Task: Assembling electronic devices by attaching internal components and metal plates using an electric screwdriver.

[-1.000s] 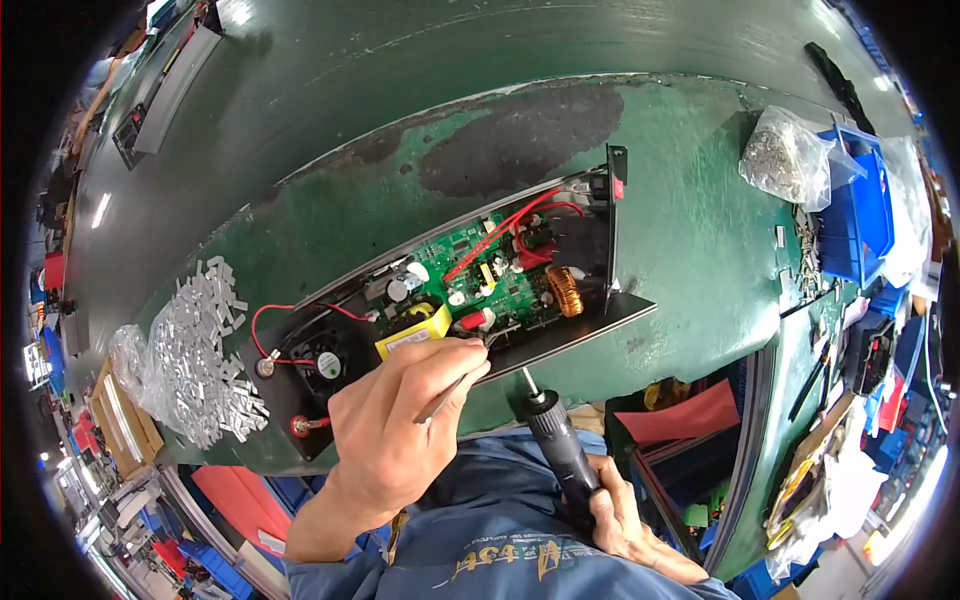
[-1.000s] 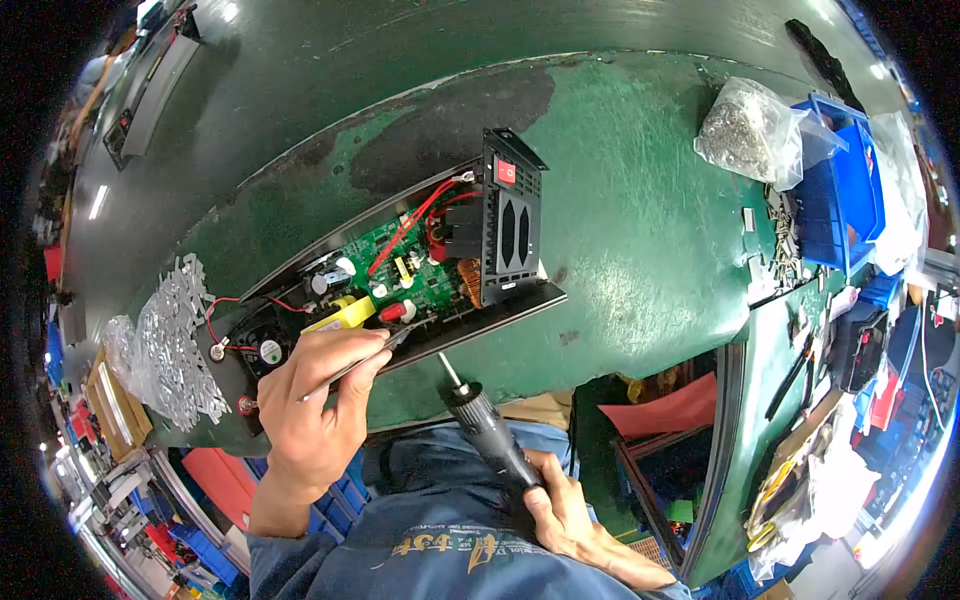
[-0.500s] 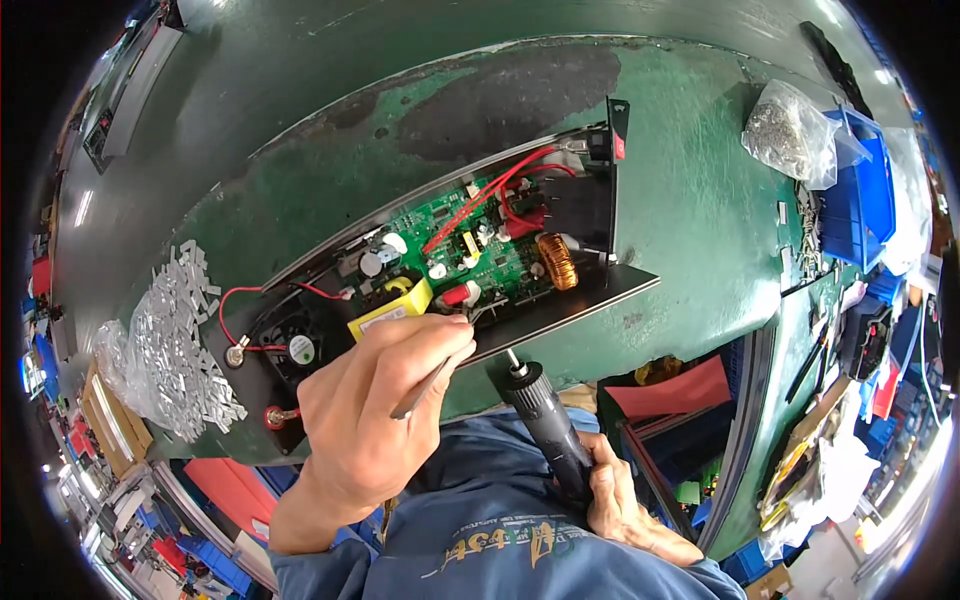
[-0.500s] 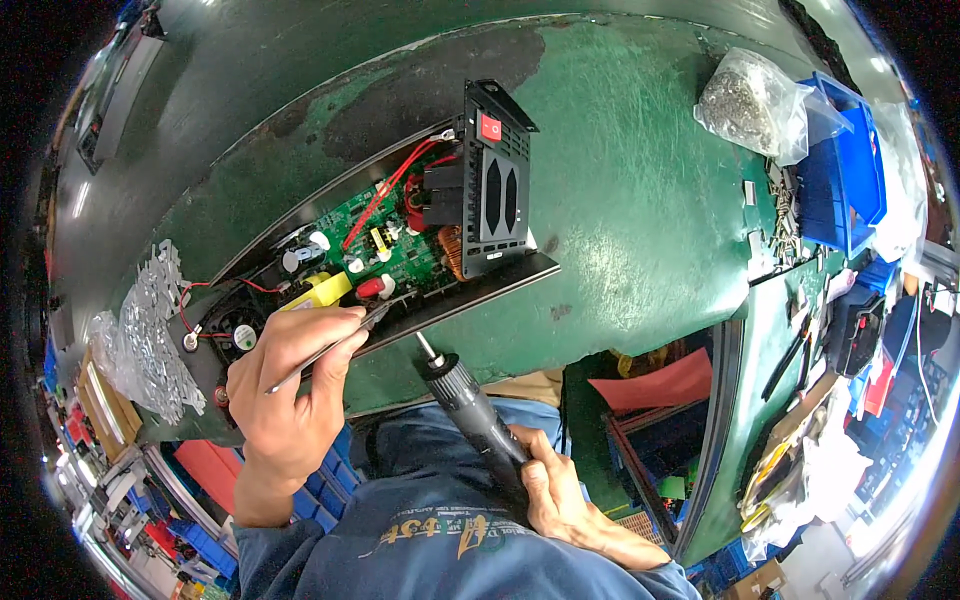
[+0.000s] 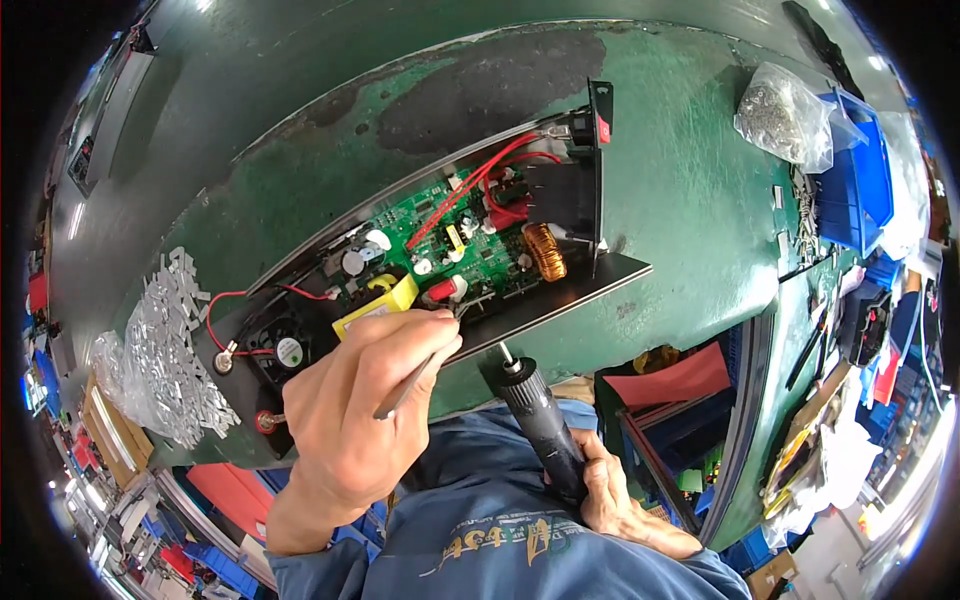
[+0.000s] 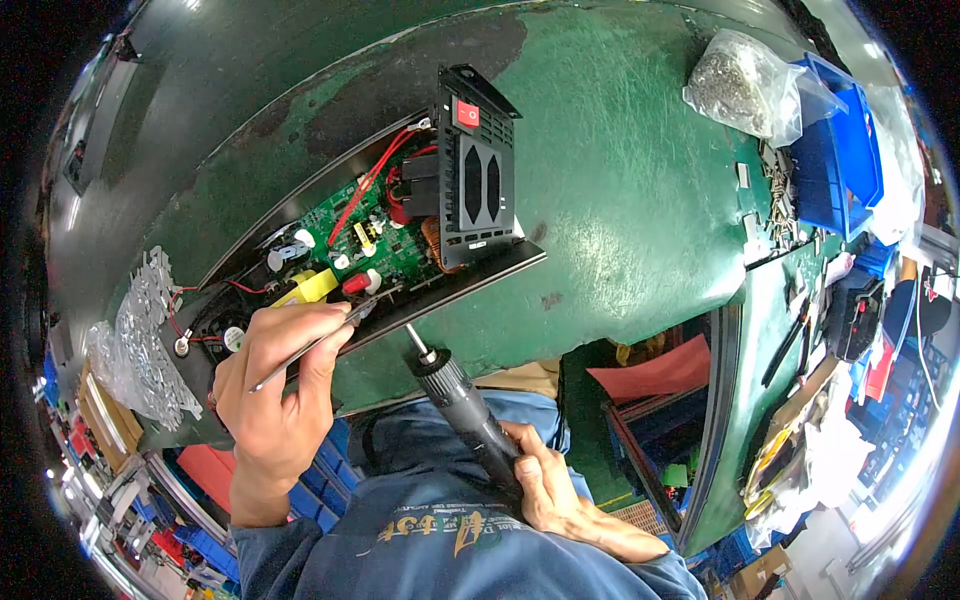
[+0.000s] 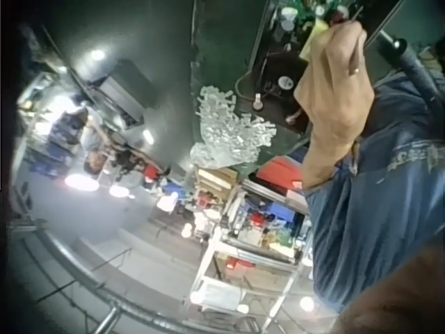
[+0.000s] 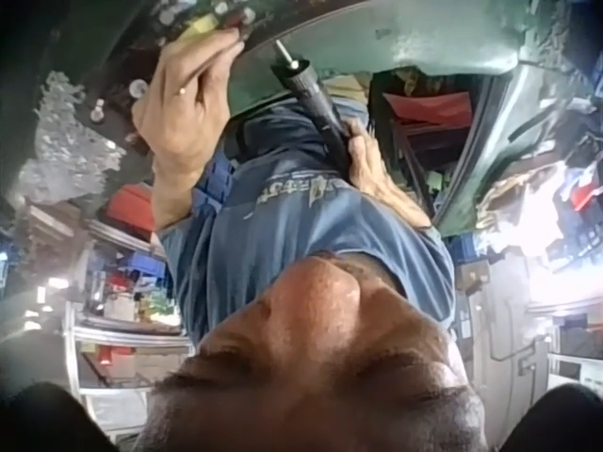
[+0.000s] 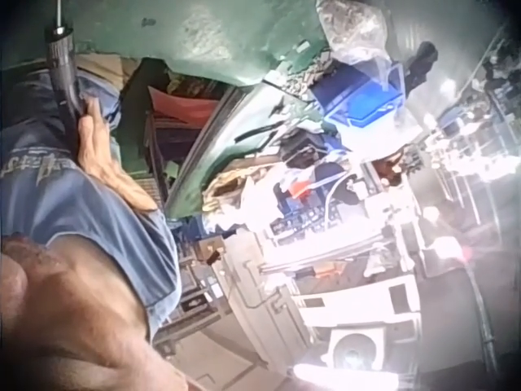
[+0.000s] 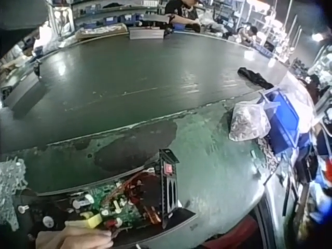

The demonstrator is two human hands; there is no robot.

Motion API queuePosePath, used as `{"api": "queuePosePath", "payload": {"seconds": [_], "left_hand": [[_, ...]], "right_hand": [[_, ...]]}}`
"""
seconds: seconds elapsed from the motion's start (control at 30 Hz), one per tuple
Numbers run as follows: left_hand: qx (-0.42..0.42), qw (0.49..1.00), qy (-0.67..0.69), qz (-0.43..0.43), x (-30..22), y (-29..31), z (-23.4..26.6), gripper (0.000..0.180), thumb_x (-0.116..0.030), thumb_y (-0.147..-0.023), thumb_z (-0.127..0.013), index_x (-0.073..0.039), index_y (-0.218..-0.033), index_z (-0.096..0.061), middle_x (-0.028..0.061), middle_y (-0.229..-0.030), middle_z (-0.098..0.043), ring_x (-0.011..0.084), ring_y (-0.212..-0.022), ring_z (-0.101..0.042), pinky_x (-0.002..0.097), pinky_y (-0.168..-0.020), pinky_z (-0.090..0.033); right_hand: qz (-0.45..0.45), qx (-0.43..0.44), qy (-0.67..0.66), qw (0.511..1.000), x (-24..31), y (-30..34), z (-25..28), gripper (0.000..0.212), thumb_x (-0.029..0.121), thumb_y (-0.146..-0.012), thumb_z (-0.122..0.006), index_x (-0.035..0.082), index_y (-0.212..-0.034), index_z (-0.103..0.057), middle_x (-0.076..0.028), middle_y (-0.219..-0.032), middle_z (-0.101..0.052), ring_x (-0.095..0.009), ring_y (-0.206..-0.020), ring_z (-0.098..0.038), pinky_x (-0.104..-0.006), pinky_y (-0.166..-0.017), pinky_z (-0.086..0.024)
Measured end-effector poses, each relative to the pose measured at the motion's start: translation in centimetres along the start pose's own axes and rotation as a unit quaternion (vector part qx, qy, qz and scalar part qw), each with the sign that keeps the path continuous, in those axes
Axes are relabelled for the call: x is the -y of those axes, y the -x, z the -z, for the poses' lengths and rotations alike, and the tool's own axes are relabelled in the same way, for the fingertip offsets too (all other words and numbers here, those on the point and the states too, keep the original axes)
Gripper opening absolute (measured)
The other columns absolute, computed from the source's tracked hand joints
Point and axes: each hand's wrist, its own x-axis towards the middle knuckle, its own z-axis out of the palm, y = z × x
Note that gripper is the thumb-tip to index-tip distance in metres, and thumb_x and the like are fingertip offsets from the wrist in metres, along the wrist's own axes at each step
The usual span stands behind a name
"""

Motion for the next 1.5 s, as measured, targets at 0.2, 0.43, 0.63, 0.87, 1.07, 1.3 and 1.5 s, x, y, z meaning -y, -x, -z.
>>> {"api": "queuePosePath", "payload": {"seconds": [0.2,0.43,0.63,0.87,1.07,1.3,1.5], "left_hand": [[0.006,1.0,-0.007,-0.002,-0.1,0.0,0.1,0.021,-0.002,-0.086,-0.078,-0.001,-0.103,-0.067,0.0106,-0.093,-0.074,0.025,-0.078,-0.073,0.0309,-0.063,-0.057],[0.01,1.0,0.002,-0.005,0.0,0.0,0.3,0.021,-0.001,-0.085,-0.077,0.0,-0.102,-0.066,0.0103,-0.093,-0.074,0.0245,-0.078,-0.073,0.031,-0.063,-0.058],[0.026,0.999,0.019,0.021,-0.7,-0.1,0.8,0.02,0.002,-0.086,-0.076,-0.001,-0.102,-0.065,0.0132,-0.092,-0.075,0.0282,-0.082,-0.074,0.035,-0.072,-0.058],[0.009,0.999,0.05,0.0,-0.3,0.0,0.8,0.024,0.001,-0.083,-0.076,-0.001,-0.105,-0.065,0.0123,-0.097,-0.074,0.0266,-0.079,-0.073,0.0318,-0.065,-0.058],[0.023,0.999,-0.04,-0.022,-2.0,-0.9,3.5,0.03,-0.015,-0.085,-0.075,0.0,-0.11,-0.069,0.01,-0.096,-0.069,0.024,-0.074,-0.067,0.0343,-0.066,-0.056],[0.177,0.96,-0.209,-0.059,-1.3,-2.0,1.2,0.035,-0.015,-0.072,-0.08,-0.007,-0.105,-0.073,0.0018,-0.091,-0.058,0.0176,-0.071,-0.061,0.0309,-0.054,-0.048],[0.174,0.973,-0.152,-0.026,-1.0,-1.9,0.7,0.033,-0.013,-0.072,-0.08,-0.008,-0.104,-0.074,0.0003,-0.089,-0.058,0.0175,-0.072,-0.061,0.0309,-0.053,-0.046]], "right_hand": [[-0.009,-0.003,-0.002,1.0,0.6,-0.1,-0.1,0.085,0.071,-0.102,-0.023,-0.002,-0.137,-0.047,-0.008,-0.095,-0.064,-0.014,-0.084,-0.059,-0.0316,-0.08,-0.048],[-0.057,0.037,-0.153,0.986,0.3,-0.1,0.0,0.081,0.07,-0.102,-0.034,-0.005,-0.129,-0.05,-0.011,-0.095,-0.065,-0.015,-0.084,-0.061,-0.0302,-0.081,-0.047],[-0.057,0.047,-0.275,0.959,-0.8,0.0,0.0,0.083,0.072,-0.094,-0.053,-0.005,-0.124,-0.055,-0.013,-0.09,-0.066,-0.017,-0.076,-0.063,-0.0299,-0.073,-0.049],[-0.138,0.054,-0.204,0.968,0.7,0.0,0.5,0.066,0.043,-0.085,-0.077,-0.002,-0.129,-0.056,-0.01,-0.087,-0.066,-0.014,-0.076,-0.061,-0.0269,-0.069,-0.045],[-0.083,0.066,-0.17,0.98,0.7,0.1,0.8,0.044,0.027,-0.095,-0.074,-0.001,-0.124,-0.055,-0.004,-0.094,-0.066,-0.009,-0.081,-0.058,-0.0266,-0.074,-0.048],[-0.076,0.1,-0.209,0.97,0.2,-0.3,0.7,0.085,0.075,-0.097,-0.043,-0.003,-0.13,-0.052,-0.009,-0.092,-0.066,-0.012,-0.078,-0.057,-0.0272,-0.072,-0.045],[-0.131,0.132,-0.256,0.949,0.2,-1.3,0.8,0.111,0.091,-0.088,-0.027,-0.008,-0.132,-0.052,-0.01,-0.08,-0.063,-0.015,-0.069,-0.057,-0.0256,-0.065,-0.041]]}}
